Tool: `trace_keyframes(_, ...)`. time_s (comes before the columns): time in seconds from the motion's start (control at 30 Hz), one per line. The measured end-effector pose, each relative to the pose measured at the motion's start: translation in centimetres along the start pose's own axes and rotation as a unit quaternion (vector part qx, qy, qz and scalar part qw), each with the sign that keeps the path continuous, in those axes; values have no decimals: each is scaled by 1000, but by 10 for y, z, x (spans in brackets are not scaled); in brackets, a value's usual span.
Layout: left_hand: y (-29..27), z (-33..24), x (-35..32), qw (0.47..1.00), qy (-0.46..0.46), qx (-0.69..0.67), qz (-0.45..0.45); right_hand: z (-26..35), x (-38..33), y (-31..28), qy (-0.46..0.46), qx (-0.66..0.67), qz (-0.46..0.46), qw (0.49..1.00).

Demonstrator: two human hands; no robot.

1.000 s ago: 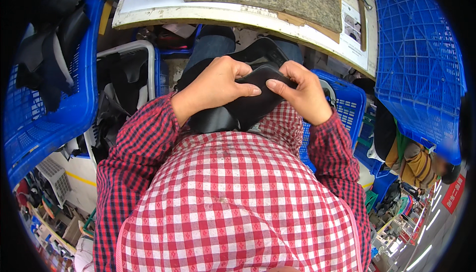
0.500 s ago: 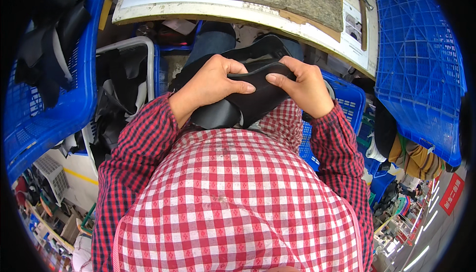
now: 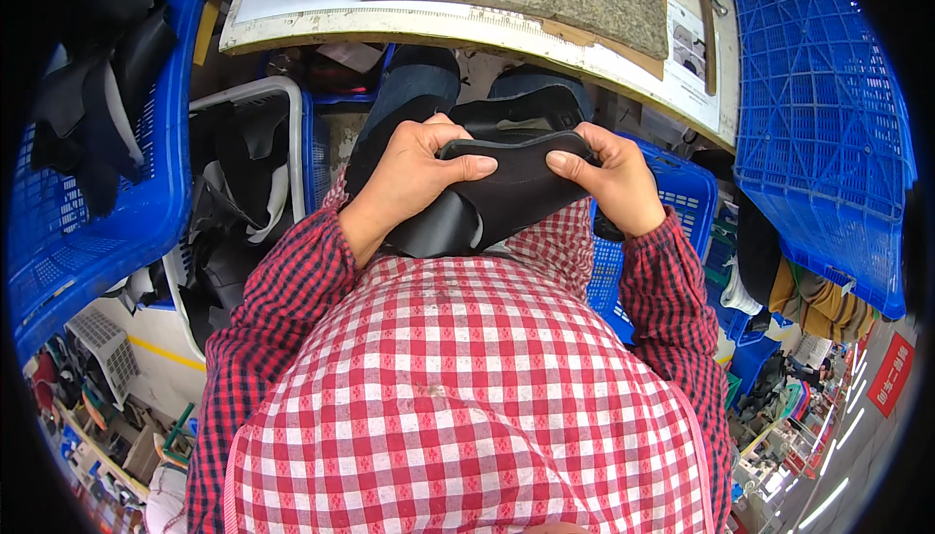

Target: The person repeatedly picks up black and white shoe components from a blue basket, aligns the edges by hand, and places them on the workbench. The person handles the parts one at a time, turning them over to check alignment before setting them down.

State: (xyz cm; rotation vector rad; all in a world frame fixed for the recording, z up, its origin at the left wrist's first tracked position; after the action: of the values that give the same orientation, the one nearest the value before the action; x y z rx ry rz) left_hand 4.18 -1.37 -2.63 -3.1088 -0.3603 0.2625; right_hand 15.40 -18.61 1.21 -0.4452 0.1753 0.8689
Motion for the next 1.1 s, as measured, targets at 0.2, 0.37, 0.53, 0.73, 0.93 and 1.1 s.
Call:
trace_keyframes(0.2, 8, 4, -5, 993, -50, -80, 72, -16, -9, -10, 18, 29, -54, 998)
trace_keyframes(0.37, 13, -13, -4, 993, 47, 95, 58, 2, -4, -14, 53, -48, 7, 997)
trace_keyframes(0.53, 20, -21, 0, 990, 54, 131, 14, 92, -13, 18, -302, -383, 18, 873)
trace_keyframes(0.73, 12, -23, -6, 988, 10, 154, -18, 94, -13, 40, -318, -380, -41, 868)
trace_keyframes(0.93, 16, -19, -12, 991, -29, -55, 119, 83, -8, 33, -278, -328, -17, 903)
trace_keyframes(1.1, 10, -8, -16, 987, -63, -98, 109, 87, -6, 41, -290, -343, 4, 893)
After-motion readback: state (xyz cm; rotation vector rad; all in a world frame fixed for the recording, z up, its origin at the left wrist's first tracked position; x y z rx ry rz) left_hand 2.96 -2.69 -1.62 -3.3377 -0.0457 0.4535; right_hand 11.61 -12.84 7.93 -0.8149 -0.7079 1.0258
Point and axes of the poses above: each hand's wrist, its own x-axis towards the middle knuckle, its own y-axis out of the palm, z = x × y, the point moved 10 cm from there along x, towards the middle knuckle, and after that the axes turned 4 degrees about -z, right-handed, at the moved point
